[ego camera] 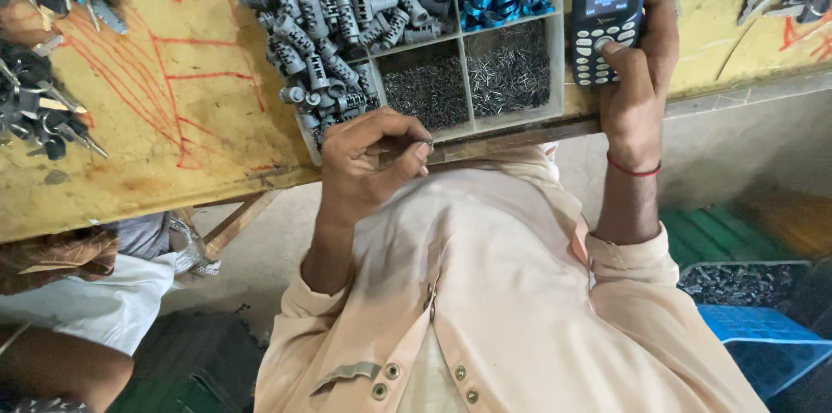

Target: The person sits at a workbench and repeatedly assembles small hardware parts, picking tiny metal pieces from a compartment box and pressing them into gray plastic anchor bodies by hand, then setting the finished assemblies aside on the bench.

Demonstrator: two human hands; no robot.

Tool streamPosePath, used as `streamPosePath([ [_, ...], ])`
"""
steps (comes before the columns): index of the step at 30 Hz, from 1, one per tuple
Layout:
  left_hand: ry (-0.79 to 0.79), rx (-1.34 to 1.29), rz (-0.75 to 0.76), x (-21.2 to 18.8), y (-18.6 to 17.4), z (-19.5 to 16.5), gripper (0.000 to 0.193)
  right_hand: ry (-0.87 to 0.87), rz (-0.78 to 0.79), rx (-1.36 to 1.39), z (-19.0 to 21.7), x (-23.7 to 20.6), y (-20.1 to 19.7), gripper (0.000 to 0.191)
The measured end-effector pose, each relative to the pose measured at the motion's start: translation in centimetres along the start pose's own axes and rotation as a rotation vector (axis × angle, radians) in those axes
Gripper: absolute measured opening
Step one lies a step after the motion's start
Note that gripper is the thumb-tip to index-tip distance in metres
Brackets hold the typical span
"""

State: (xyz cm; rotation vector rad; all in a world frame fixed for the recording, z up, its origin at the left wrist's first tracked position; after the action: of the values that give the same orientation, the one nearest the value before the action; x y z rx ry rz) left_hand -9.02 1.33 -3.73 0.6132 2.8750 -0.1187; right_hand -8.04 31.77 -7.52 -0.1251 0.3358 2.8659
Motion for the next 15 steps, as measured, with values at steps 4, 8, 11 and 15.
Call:
streamPosePath([
  [4,0.026,-0.005,-0.003,0.0,0.01,-0.27,0.006,-0.007,0.01,-0.039,0.08,0.12,0.05,0.053],
  [8,0.039,-0.014,-0.005,-0.03,0.02,-0.39,0.007,-0.024,0.016,-0.104,0.35,0.22,0.12,0.052],
  [11,0.028,-0.03,-0.011,-0.06,0.06,-0.33,0.007,-0.023,0.015,-0.082,0.39,0.25,0.26,0.051],
  [15,0.033,-0.012,-0.013,0.0,0.03,-0.42,0.006,-0.012,-0.013,-0.051,0.22,0.23,0.19,0.054],
])
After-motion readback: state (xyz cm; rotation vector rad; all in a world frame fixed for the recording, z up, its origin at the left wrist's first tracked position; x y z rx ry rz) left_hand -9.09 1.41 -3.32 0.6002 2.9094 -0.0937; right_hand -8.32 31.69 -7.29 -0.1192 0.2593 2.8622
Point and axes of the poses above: each hand's wrist, its own x-axis towards the middle knuckle, its own y-axis out of the palm, z = x × y, the point moved 8 cm from there along x, towards the middle knuckle, and after that the axes turned 10 degrees about x, right-handed, at the moved point
